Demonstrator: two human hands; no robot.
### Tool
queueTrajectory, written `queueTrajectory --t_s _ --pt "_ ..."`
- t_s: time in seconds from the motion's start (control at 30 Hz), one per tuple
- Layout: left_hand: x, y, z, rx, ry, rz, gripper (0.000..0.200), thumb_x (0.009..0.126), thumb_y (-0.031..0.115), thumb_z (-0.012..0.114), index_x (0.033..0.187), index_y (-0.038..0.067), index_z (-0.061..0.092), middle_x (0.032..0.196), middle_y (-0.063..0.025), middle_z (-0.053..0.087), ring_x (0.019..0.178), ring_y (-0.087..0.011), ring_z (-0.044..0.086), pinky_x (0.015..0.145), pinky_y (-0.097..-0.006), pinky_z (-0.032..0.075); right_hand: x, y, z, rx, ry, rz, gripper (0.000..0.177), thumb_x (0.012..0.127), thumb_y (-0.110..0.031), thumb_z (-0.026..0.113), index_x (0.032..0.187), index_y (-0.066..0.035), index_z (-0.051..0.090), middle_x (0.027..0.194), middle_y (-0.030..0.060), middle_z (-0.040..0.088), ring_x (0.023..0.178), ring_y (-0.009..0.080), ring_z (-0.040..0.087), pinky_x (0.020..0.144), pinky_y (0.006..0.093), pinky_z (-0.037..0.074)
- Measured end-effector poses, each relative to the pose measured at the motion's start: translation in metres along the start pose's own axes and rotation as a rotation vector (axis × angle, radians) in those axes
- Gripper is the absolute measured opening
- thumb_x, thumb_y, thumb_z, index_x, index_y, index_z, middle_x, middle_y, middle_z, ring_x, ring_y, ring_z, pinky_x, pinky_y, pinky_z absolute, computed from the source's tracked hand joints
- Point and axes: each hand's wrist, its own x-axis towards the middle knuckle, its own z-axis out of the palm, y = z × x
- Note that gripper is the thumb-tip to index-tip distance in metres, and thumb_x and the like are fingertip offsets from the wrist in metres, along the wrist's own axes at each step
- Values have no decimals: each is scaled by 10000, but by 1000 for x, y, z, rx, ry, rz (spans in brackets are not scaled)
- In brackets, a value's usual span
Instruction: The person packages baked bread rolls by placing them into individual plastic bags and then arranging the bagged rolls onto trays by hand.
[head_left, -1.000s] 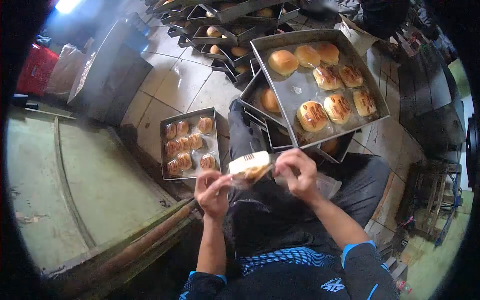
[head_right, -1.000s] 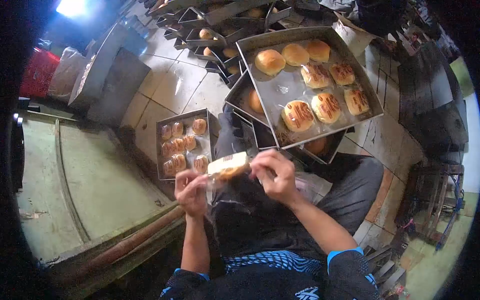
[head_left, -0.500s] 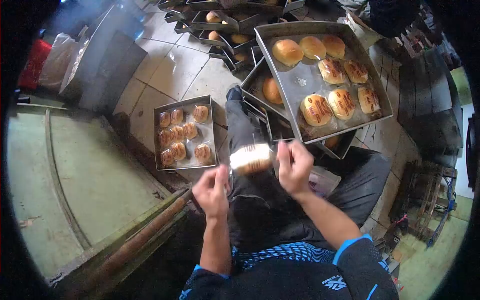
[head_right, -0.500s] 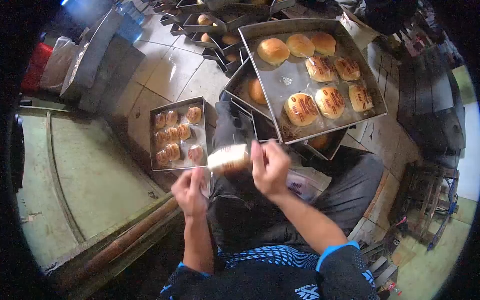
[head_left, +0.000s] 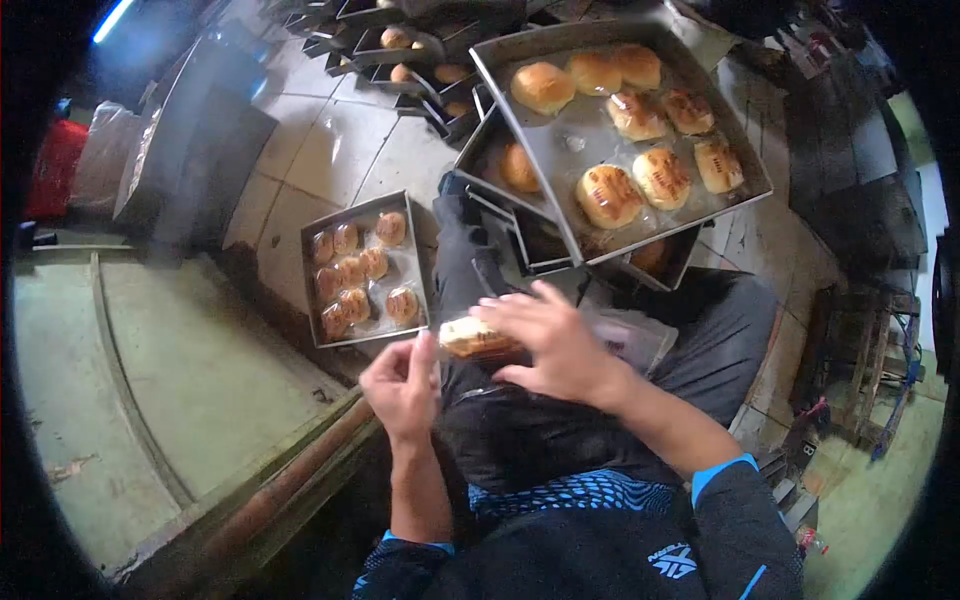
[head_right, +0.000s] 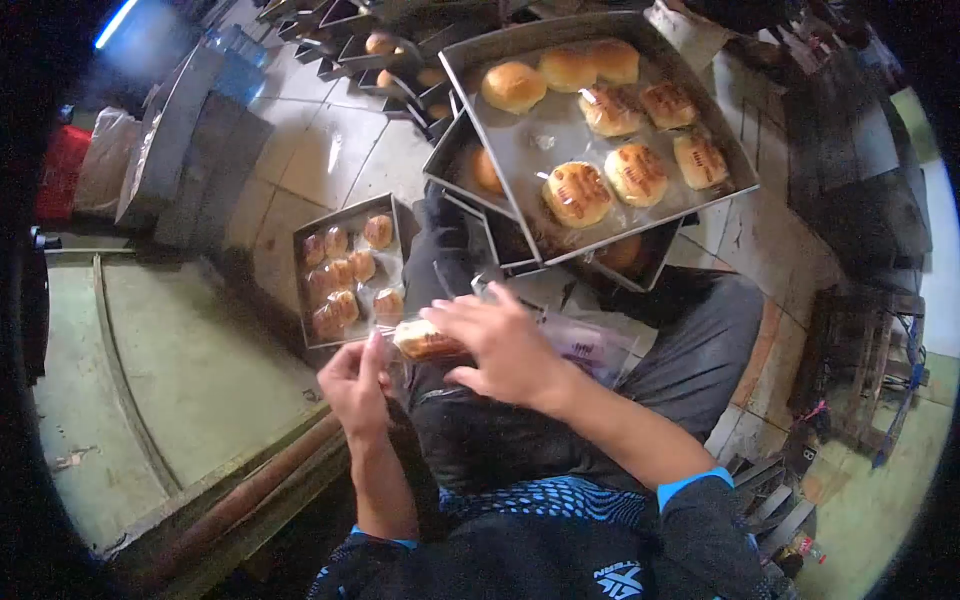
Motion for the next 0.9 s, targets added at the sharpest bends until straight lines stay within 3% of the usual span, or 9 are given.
queueTrajectory --t_s 0.17,0.27,0.33,0.4,0.5,0.57,0.63,0.73,0.9 --pt "33 5 9 -137 56 -29 316 997 233 577 1193 -3 655 874 31 609 571 0 378 482 -181 286 34 30 -39 418 -161 381 641 791 -238 848 1334 -12 593 1276 215 664 1168 247 652 1029 368 480" --pt "33 -11 15 -150 26 -10 282 961 222 602 1149 19 660 900 20 604 608 -20 396 530 -183 310 38 99 -43 670 317 487 649 835 -388 821 1261 51 603 1133 177 702 1072 217 678 912 347 538" --pt "26 -12 48 -45 -78 118 235 916 170 687 1096 21 663 889 4 627 758 -65 565 681 -220 473 57 119 -67 745 540 682 594 890 -408 771 1249 38 613 1025 122 690 945 181 680 845 335 543" --pt "9 6 83 81 -345 55 231 855 156 750 1037 34 676 833 -15 606 752 -96 562 696 -263 479 67 170 -81 344 591 559 399 965 -335 690 1122 29 646 917 123 670 835 205 666 758 342 532" --pt "0 -32 141 419 -524 511 409 789 271 786 1109 46 667 1025 -141 650 1037 -351 586 906 -451 485 54 170 -97 -469 700 304 278 1000 -258 625 964 15 661 810 132 638 726 269 630 691 358 515" --pt "-3 -83 156 564 -685 492 388 821 167 739 1176 43 644 1020 -170 649 948 -377 630 844 -460 521 27 127 -98 -294 559 336 205 972 -152 621 856 10 667 760 149 631 699 326 634 646 388 510" --pt "-4 -90 153 482 -785 449 320 836 106 714 1144 40 660 994 -180 654 882 -384 649 781 -448 540 -18 103 -82 -156 505 69 44 855 -39 688 818 -22 704 803 128 702 759 279 699 671 360 546" --pt "-7 -61 143 306 -718 494 186 848 88 711 1026 37 700 899 -166 666 779 -380 660 695 -431 548 -86 69 -63 113 110 359 174 770 -80 783 930 -26 739 931 143 734 880 304 717 815 364 555" --pt "-10 -78 161 419 -633 594 150 879 167 748 861 27 700 783 -139 677 687 -361 656 620 -406 532 -133 66 -43 57 164 466 185 804 -54 731 987 -34 717 935 144 729 846 325 699 801 400 554"
